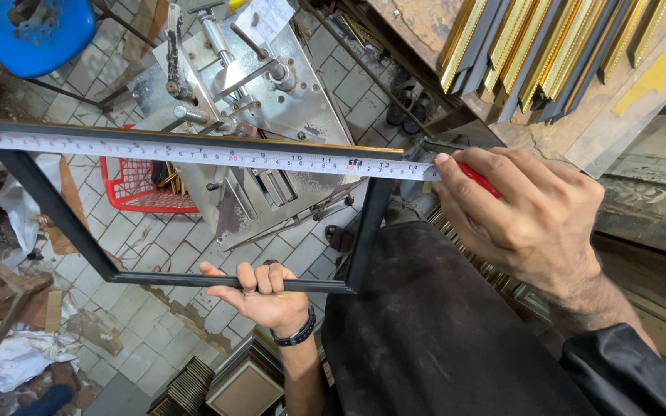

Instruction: The person assembles gold picture frames by cutting and joining frame pieces using a mitering machine. They measure the assembled frames with a tape measure and stack the finished frames on a workbench.

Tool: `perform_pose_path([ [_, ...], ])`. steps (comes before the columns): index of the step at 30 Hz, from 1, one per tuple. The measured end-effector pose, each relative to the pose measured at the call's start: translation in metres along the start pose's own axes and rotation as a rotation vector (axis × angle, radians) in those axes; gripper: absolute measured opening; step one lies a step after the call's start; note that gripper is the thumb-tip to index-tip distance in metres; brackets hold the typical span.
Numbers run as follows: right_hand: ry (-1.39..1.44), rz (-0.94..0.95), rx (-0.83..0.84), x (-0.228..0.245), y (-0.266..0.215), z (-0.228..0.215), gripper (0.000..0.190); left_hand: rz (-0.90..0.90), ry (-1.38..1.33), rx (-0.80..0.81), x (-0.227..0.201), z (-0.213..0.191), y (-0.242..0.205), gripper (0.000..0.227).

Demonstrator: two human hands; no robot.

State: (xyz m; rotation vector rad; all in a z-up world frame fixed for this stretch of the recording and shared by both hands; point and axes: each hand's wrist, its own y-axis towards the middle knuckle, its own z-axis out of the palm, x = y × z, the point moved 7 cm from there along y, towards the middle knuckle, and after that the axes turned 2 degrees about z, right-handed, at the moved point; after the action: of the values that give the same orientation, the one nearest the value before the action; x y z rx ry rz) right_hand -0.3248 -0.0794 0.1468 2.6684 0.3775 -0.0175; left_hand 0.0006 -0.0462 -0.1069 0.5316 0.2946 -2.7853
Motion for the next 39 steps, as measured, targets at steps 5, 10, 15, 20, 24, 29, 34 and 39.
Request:
perform_pose_path([
  [5, 0.238, 0.099, 0.034, -0.012, -0.022, 0.024, 0.021, 0.042, 0.123, -0.079, 0.009, 0.031, 0.005, 0.048],
  [10, 1.099, 0.401, 0.192, -0.007, -0.049, 0.103, 0.028, 0.105, 0.245, -0.229, 0.033, 0.052, 0.008, 0.052],
  [15, 1.822, 0.654, 0.407, 0.043, -0.095, 0.178, 0.023, 0.1, 0.232, -0.16, 0.056, 0.064, -0.001, 0.054],
  [20, 1.955, 0.84, 0.371, 0.034, -0.123, 0.208, 0.022, 0.013, 0.161, -0.147, 0.076, 0.056, -0.011, 0.047],
  [24, 1.868, 1.011, 0.291, -0.006, -0.13, 0.222, 0.022, -0.034, 0.227, -0.136, 0.055, 0.041, 0.002, 0.045],
  [29, 1.786, 0.964, 0.311, -0.038, -0.134, 0.225, 0.024, 0.069, 0.52, 0.0, -0.013, 0.035, 0.029, 0.044],
  [34, 1.895, 1.064, 0.384, -0.042, -0.133, 0.236, 0.025, -0.12, 0.572, 0.139, -0.042, 0.044, 0.028, 0.07],
  [39, 1.898, 1.045, 0.404, -0.041, -0.129, 0.239, 0.023, -0.211, 0.447, 0.271, -0.056, 0.059, 0.022, 0.079],
])
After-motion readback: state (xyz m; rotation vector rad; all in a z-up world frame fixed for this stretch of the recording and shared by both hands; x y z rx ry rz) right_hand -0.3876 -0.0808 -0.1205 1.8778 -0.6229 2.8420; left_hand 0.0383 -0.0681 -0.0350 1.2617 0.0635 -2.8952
